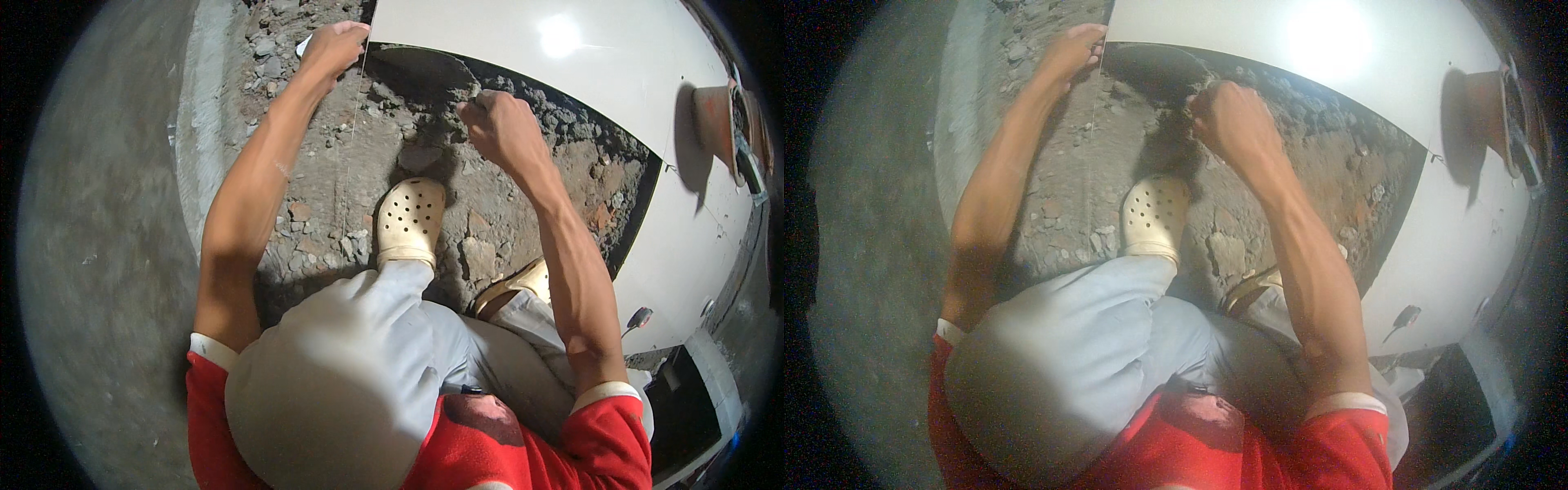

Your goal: The person spreads cement on the floor using a trowel, places a large white tile, and secures it with spacers. They then use a rubber mallet to tap the tile into place, ensuring it is level and properly set.

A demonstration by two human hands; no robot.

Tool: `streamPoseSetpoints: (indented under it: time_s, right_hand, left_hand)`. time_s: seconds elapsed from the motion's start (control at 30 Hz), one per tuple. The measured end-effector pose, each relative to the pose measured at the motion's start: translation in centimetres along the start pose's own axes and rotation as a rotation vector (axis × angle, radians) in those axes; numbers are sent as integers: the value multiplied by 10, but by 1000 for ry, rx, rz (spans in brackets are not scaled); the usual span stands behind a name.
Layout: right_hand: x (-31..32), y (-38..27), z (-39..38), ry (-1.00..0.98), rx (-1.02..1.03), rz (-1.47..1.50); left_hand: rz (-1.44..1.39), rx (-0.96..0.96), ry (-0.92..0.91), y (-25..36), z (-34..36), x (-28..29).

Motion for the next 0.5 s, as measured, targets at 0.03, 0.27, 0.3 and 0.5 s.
streamPoseSetpoints:
  time_s: [0.03, 0.27, 0.3, 0.5]
  right_hand:
    - [2, 0, -1, 24, 5, 9]
    - [22, 11, -9, 6, -55, -96]
    - [26, 14, -12, 20, -38, -136]
    - [64, 47, -34, -17, 75, -237]
  left_hand:
    - [19, -11, 14, 0, -1, 0]
    - [36, -31, -6, -2, -20, 7]
    - [11, -41, 18, -3, -21, 8]
    - [-90, -69, 98, -11, -26, 13]
Point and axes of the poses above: each hand's wrist, its own z-axis towards the middle knuckle, its own x-axis out of the back of the hand, y = z × x, the point moved 2 cm from there along z, towards the middle knuckle, and after that the axes turned 12 degrees about y, right-handed, at the moved point
